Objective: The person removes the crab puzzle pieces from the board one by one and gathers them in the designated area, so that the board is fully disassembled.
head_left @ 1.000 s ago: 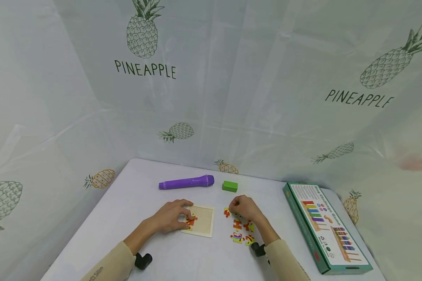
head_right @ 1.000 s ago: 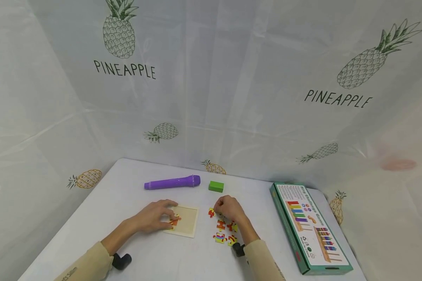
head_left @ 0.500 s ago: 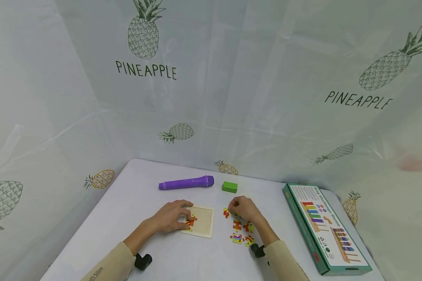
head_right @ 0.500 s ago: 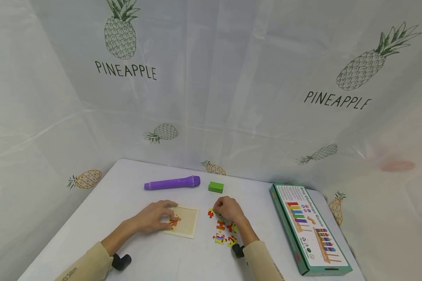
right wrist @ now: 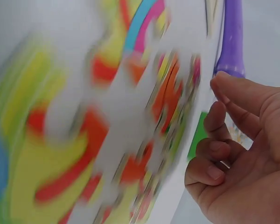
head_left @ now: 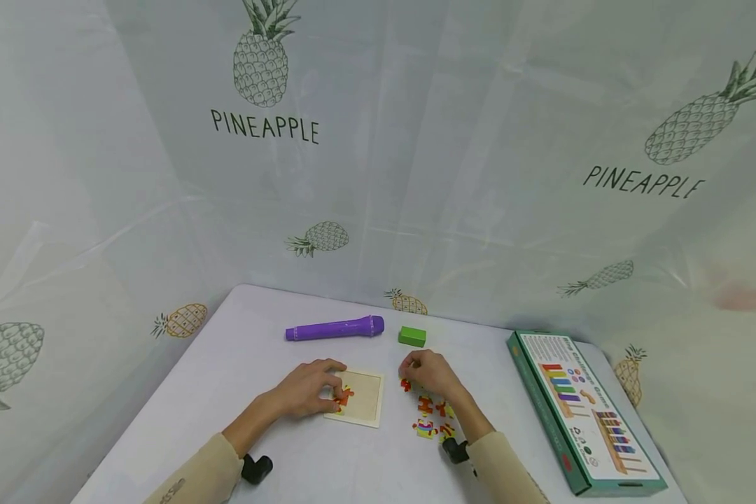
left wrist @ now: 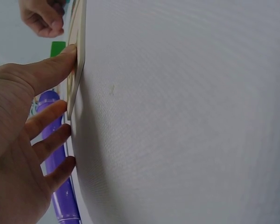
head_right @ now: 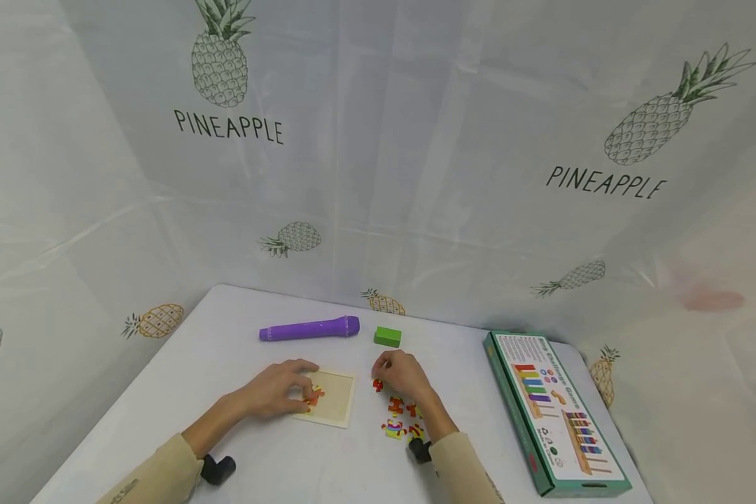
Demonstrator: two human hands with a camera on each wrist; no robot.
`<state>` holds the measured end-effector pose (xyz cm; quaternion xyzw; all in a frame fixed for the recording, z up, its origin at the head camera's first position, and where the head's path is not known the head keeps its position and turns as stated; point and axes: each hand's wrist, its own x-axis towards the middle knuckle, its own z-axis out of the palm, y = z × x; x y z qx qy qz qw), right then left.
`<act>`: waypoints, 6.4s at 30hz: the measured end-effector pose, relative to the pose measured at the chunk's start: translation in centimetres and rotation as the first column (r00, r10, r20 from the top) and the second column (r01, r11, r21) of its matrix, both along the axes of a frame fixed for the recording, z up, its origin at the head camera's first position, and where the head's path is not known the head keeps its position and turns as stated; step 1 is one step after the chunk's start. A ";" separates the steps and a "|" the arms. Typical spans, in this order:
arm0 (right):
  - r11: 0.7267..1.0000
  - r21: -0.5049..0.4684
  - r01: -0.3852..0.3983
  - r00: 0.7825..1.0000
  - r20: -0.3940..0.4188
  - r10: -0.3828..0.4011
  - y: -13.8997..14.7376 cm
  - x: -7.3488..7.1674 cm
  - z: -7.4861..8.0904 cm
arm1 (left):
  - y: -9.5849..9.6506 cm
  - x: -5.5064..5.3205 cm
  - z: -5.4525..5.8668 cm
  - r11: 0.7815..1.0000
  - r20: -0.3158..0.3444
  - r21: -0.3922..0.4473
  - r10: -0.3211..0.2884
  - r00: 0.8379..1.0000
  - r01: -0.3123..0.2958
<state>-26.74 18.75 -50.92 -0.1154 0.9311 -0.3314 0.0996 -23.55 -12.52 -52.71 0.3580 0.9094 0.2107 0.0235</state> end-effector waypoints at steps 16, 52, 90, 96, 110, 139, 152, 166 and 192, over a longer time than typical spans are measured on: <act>0.980 -0.001 -0.201 0.979 0.026 0.201 -7.0 1.7 -0.3 | 0.0 -0.3 0.3 1.000 0.018 0.027 0.003 1.000 -0.003; 0.982 -0.029 -0.189 0.982 -0.010 0.189 -9.4 2.7 0.1 | -0.6 0.0 0.3 1.000 0.023 0.017 -0.001 1.000 0.001; 0.986 -0.137 -0.095 0.995 0.006 0.097 -3.2 2.3 1.0 | -0.5 -0.1 0.3 1.000 0.048 -0.003 0.010 0.999 -0.009; 0.991 -0.104 -0.086 0.994 0.060 0.093 -0.7 2.4 1.5 | -0.4 -0.1 0.3 1.000 0.031 -0.009 0.004 1.000 -0.004; 0.996 -0.046 -0.082 0.981 0.172 0.089 1.0 3.1 1.0 | -0.5 -0.2 -0.2 1.000 -0.002 -0.005 0.001 1.000 -0.001; 0.997 0.046 -0.065 0.994 0.094 0.060 0.7 2.9 0.3 | -0.5 -0.2 -0.2 1.000 0.032 0.000 0.020 0.999 -0.020; 0.996 0.056 -0.070 0.995 0.076 0.065 0.9 2.9 0.4 | -0.5 -0.1 0.0 1.000 0.047 0.001 0.020 0.999 -0.021; 0.997 0.060 -0.042 0.997 0.073 0.037 0.7 3.2 0.5 | -0.6 -0.2 -0.3 1.000 0.030 0.014 0.011 0.999 -0.011; 0.987 -0.004 -0.159 0.987 0.034 0.159 -4.6 2.6 0.6 | -0.6 -0.1 -0.1 0.997 0.009 -0.072 0.042 0.999 -0.041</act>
